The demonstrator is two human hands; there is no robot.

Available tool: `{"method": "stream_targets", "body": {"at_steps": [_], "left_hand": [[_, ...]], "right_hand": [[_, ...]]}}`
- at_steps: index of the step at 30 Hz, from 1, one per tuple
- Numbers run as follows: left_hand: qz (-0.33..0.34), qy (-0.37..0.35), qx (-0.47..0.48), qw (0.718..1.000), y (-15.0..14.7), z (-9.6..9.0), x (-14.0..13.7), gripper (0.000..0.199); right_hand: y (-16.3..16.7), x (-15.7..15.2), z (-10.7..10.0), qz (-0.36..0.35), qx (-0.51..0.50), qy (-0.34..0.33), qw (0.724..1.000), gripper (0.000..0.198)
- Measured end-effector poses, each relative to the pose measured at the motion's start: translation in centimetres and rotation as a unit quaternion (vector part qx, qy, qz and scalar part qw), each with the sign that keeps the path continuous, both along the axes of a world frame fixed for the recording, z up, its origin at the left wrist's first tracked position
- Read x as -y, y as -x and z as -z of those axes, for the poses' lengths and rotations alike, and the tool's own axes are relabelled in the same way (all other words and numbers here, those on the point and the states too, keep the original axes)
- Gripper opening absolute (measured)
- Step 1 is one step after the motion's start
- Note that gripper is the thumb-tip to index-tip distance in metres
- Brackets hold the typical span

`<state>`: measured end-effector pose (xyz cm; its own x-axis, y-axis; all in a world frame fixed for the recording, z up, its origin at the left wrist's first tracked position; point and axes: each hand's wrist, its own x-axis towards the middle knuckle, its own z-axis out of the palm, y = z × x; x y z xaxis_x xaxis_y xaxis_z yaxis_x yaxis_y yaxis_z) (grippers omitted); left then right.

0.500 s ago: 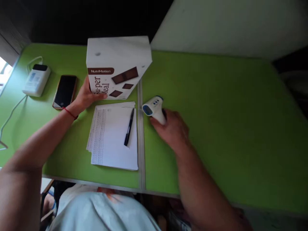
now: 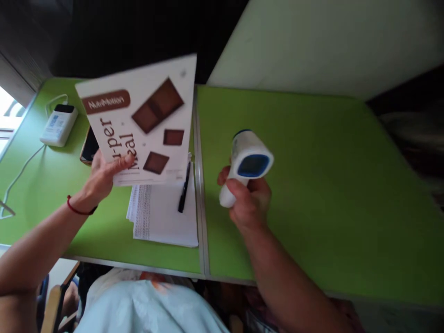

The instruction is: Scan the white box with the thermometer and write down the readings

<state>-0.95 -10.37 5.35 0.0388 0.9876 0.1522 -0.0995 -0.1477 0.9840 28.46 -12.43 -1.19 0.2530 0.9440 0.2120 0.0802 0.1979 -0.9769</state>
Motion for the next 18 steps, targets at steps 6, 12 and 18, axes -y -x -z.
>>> {"method": "stream_targets", "body": {"at_steps": [6,12,18], "left_hand": [[-0.019,0.087,0.004,0.996,-0.7,2.6,1.8,0.059],[-0.01,0.069,-0.032,0.997,-0.5,2.6,2.2,0.059],[0.011,0.068,-0.086,0.994,0.6,3.4,2.4,0.068]], "right_hand": [[3.7,5.4,-4.4,-0.254,-0.137,0.14,0.947,0.046],[7.9,7.7,-3.3,-0.267,-0.151,0.2,0.931,0.034],[9.3,7.8,-1.8,-0.221,-0.11,0.2,0.948,0.033]]}}
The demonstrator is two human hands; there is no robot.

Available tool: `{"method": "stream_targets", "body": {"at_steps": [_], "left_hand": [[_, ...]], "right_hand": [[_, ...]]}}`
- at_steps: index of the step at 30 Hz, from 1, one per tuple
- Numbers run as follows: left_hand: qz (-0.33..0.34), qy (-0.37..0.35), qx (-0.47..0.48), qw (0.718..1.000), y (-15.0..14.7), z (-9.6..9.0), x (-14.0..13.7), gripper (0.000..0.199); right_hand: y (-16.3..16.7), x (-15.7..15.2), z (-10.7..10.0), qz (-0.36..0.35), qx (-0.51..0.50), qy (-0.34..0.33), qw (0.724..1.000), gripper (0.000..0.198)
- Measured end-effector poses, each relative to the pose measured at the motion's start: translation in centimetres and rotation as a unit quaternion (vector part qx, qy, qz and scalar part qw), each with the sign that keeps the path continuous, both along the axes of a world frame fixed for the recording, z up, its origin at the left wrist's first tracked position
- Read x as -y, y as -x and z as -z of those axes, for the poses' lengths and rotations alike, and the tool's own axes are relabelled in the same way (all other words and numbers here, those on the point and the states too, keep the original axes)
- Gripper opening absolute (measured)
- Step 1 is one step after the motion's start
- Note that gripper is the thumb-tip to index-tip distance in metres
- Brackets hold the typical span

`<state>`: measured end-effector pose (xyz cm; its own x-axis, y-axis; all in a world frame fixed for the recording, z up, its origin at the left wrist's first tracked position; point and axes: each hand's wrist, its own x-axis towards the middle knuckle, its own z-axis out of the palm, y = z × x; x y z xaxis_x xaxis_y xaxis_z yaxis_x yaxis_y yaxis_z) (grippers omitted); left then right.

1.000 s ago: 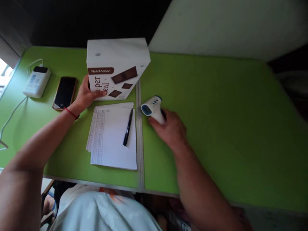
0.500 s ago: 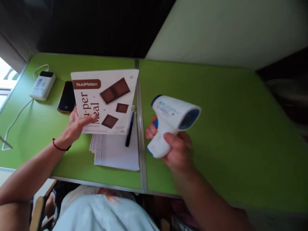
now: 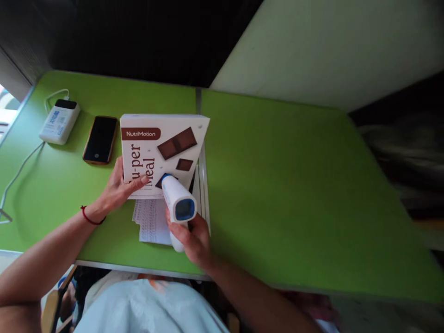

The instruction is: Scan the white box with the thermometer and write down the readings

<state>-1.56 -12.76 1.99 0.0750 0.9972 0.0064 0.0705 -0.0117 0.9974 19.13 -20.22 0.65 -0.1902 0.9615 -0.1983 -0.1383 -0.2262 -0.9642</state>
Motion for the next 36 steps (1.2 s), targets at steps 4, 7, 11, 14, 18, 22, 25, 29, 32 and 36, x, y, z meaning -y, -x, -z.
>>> {"method": "stream_targets", "body": {"at_steps": [4,7,11,14,18,22,25,29,32,36], "left_hand": [[0.026,0.011,0.009,1.0,0.3,0.12,-0.1,0.077],[0.038,0.016,0.02,0.999,0.37,0.05,-0.12,0.08],[0.043,0.018,0.047,0.998,0.44,-0.01,-0.2,0.073],[0.053,0.022,0.056,0.997,0.49,-0.09,-0.31,0.071],[0.053,0.015,0.039,0.998,0.64,0.02,-0.45,0.067],[0.063,0.006,0.044,0.997,0.76,0.3,-0.58,0.065],[0.07,0.0,0.047,0.996,0.76,0.31,-0.61,0.067],[0.075,-0.003,0.048,0.996,0.78,0.3,-0.57,0.069],[0.078,-0.002,0.052,0.996,0.85,0.45,-0.58,0.07],[0.082,0.0,0.053,0.995,0.86,0.51,-0.66,0.069]], "right_hand": [[-0.01,0.41,0.08,-0.007,-0.007,0.013,1.0,0.039],[0.05,0.38,0.11,-0.051,-0.046,0.027,0.997,0.044],[0.4,0.2,0.47,-0.06,-0.069,0.054,0.994,0.048],[0.65,0.06,0.5,-0.05,-0.071,0.05,0.995,0.048],[0.79,-0.14,0.26,-0.053,-0.075,0.036,0.995,0.043],[0.87,-0.24,0.27,-0.055,-0.078,0.036,0.995,0.044],[0.9,-0.27,0.37,-0.053,-0.076,0.042,0.995,0.044],[0.87,-0.29,0.38,-0.05,-0.071,0.042,0.995,0.043],[0.82,-0.3,0.33,-0.049,-0.069,0.047,0.995,0.043],[0.74,-0.3,0.35,-0.052,-0.062,0.055,0.995,0.043]]}}
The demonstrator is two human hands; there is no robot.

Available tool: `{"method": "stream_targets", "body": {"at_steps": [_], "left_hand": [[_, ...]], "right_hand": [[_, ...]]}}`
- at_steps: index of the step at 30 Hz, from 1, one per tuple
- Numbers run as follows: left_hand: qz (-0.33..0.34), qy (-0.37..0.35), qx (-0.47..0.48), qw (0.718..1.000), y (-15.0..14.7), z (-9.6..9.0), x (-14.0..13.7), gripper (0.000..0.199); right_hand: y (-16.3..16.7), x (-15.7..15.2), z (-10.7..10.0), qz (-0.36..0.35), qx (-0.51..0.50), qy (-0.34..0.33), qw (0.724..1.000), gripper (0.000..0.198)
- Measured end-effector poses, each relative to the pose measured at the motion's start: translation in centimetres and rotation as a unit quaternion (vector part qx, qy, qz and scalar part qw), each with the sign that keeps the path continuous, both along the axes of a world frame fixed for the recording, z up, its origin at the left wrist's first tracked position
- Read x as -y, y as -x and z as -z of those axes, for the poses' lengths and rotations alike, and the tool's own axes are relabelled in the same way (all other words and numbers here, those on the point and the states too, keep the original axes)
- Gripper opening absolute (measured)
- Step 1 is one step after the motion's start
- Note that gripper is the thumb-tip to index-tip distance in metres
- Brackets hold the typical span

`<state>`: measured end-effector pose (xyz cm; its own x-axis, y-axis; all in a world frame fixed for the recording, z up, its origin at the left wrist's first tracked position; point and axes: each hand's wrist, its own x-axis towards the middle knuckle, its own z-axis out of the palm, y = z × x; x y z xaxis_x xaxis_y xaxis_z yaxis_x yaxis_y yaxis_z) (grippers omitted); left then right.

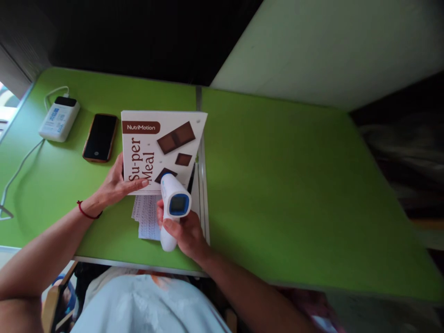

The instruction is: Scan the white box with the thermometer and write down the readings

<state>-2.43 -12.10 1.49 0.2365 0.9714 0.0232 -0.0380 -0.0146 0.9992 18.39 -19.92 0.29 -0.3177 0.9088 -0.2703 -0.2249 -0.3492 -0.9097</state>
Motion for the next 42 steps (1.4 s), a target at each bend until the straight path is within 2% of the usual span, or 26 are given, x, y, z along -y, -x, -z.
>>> {"method": "stream_targets", "body": {"at_steps": [17,27,35,42], "left_hand": [[0.007,-0.021,0.003,1.0,-0.15,-0.31,-0.17,0.064],[0.009,-0.006,0.003,1.0,0.1,-0.25,-0.18,0.065],[0.026,-0.019,-0.003,0.999,0.01,-0.84,-0.35,0.057],[0.013,-0.025,-0.026,0.999,0.19,-0.9,-0.39,0.056]], "right_hand": [[0.03,-0.25,0.05,-0.004,0.034,-0.018,0.999,0.041],[0.29,-0.23,-0.15,0.008,0.053,-0.018,0.998,0.039],[0.45,-0.33,-0.29,0.006,0.064,-0.028,0.998,0.039],[0.75,-0.61,-0.58,0.015,0.04,-0.04,0.998,0.037]]}}
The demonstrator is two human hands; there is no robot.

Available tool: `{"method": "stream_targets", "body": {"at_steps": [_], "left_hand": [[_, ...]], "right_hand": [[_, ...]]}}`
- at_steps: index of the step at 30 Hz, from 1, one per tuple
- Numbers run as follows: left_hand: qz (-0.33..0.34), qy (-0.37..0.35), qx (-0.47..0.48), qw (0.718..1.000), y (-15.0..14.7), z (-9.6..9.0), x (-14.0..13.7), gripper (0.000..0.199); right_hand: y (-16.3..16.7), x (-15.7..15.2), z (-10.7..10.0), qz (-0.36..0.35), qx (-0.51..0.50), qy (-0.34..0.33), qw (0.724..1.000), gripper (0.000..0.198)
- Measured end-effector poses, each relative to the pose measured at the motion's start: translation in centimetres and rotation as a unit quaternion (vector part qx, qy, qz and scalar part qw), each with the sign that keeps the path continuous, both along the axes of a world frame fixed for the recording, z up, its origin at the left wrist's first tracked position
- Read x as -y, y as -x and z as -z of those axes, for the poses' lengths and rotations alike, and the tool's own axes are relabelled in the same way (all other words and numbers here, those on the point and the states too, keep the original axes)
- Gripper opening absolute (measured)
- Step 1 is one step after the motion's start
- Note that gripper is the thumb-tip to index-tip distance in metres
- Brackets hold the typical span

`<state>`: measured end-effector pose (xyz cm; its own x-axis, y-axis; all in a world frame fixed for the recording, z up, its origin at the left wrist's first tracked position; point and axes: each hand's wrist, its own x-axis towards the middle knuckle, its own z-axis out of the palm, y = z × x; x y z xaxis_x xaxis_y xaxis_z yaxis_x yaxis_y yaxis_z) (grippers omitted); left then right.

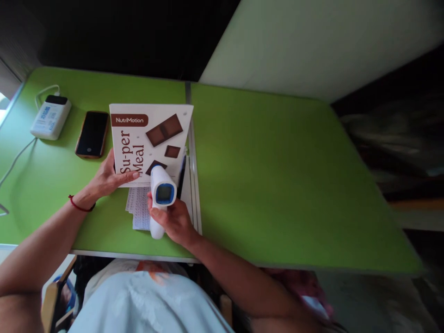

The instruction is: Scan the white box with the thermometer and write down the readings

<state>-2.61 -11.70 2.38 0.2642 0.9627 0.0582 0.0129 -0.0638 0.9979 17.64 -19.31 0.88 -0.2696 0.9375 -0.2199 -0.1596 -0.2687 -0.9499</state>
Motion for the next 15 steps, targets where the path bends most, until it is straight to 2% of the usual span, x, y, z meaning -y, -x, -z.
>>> {"method": "stream_targets", "body": {"at_steps": [7,15], "left_hand": [[0.015,0.003,-0.02,1.0,0.4,-0.6,-0.3,0.061],[0.003,-0.001,-0.101,0.995,1.1,-0.8,-0.4,0.064]], "right_hand": [[0.1,0.1,-0.3,-0.012,0.013,-0.013,1.0,0.037],[0.3,0.3,0.1,-0.014,-0.003,-0.021,1.0,0.042]]}}
